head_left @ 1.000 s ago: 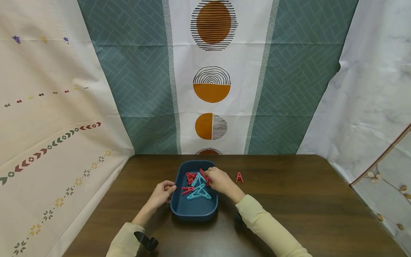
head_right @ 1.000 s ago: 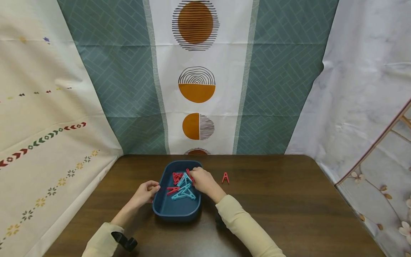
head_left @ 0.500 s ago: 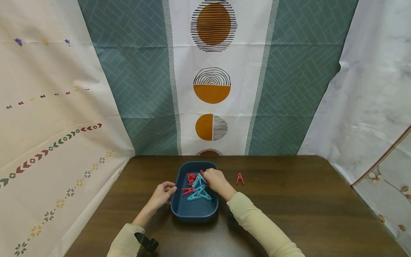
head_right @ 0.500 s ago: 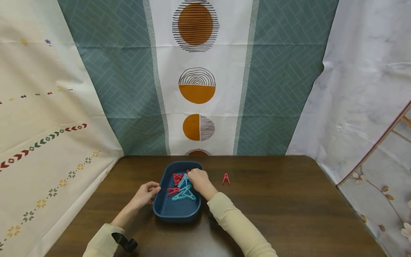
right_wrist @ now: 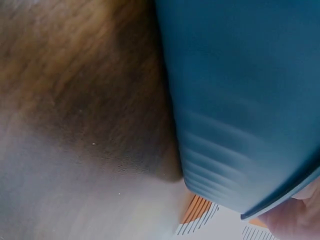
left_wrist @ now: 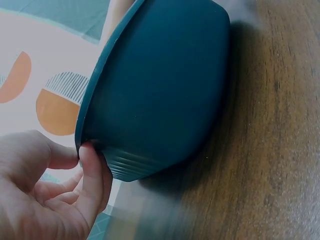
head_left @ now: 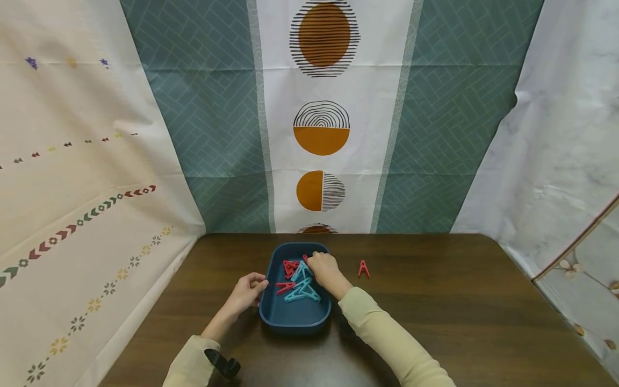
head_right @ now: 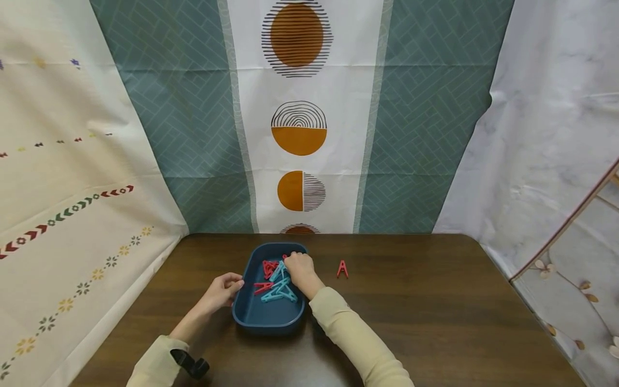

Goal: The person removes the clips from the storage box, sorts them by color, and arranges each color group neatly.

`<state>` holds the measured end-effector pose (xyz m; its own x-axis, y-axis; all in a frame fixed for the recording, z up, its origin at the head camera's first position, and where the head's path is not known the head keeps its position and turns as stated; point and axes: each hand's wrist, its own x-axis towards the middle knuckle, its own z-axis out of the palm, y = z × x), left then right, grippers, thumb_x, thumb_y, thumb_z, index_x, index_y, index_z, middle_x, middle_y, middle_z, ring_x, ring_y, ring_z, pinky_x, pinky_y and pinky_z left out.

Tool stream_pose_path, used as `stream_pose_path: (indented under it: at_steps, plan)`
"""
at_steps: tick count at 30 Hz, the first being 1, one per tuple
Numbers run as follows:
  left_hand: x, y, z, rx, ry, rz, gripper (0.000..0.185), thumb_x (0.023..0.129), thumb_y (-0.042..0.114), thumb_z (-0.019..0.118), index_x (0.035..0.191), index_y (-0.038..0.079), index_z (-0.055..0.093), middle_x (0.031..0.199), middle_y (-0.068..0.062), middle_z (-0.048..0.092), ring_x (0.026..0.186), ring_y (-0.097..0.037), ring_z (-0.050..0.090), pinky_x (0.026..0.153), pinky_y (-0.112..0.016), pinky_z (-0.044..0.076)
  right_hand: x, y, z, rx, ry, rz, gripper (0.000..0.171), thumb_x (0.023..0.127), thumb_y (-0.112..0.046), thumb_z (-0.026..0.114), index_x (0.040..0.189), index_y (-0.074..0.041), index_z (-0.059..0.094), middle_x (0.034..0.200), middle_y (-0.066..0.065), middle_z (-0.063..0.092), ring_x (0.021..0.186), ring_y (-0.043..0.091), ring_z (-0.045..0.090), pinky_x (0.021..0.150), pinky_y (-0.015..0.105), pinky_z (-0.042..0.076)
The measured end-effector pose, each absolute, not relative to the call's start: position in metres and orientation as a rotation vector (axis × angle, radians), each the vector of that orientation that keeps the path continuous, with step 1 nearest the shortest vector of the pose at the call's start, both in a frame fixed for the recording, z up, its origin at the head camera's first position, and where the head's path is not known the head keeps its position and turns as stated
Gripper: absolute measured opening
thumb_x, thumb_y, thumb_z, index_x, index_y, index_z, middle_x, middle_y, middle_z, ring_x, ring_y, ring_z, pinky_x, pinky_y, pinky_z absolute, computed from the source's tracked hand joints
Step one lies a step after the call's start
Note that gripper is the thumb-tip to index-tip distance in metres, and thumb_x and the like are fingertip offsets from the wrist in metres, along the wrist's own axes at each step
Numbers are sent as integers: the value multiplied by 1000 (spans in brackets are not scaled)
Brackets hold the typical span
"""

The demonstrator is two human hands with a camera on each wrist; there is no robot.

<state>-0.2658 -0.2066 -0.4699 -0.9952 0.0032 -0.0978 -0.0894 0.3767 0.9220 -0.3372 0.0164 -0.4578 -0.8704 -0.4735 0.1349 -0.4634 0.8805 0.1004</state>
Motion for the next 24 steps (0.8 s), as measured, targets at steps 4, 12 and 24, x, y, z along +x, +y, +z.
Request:
stream_pose_path:
  at_steps: [4,12,24]
  plan:
    - [-266,-207,-470,-73,2538,1708,28,98,12,55,119,-6,55,89,-20,63,64,-17,58,55,-26,50,-337,18,-458,761,-2857,-101,9,87,-13,71,95,-13,74,92,7,65,83,22,64,71,35,57]
    - [-268,-207,-472,-68,2531,1715,28,98,11,54,120,-7,54,89,-20,63,64,-16,59,55,-25,50,-337,24,-460,851,-2745,-25,12,86,-24,73,91,-13,71,85,3,69,78,20,62,64,35,55]
    - [-268,-207,-474,-82,2544,1706,28,98,12,55,119,-6,55,89,-20,64,62,-15,59,55,-26,51,-337,33,-456,920,-2741,431,16,93,-22,58,104,-11,55,74,-2,51,61,10,45,51,23,36]
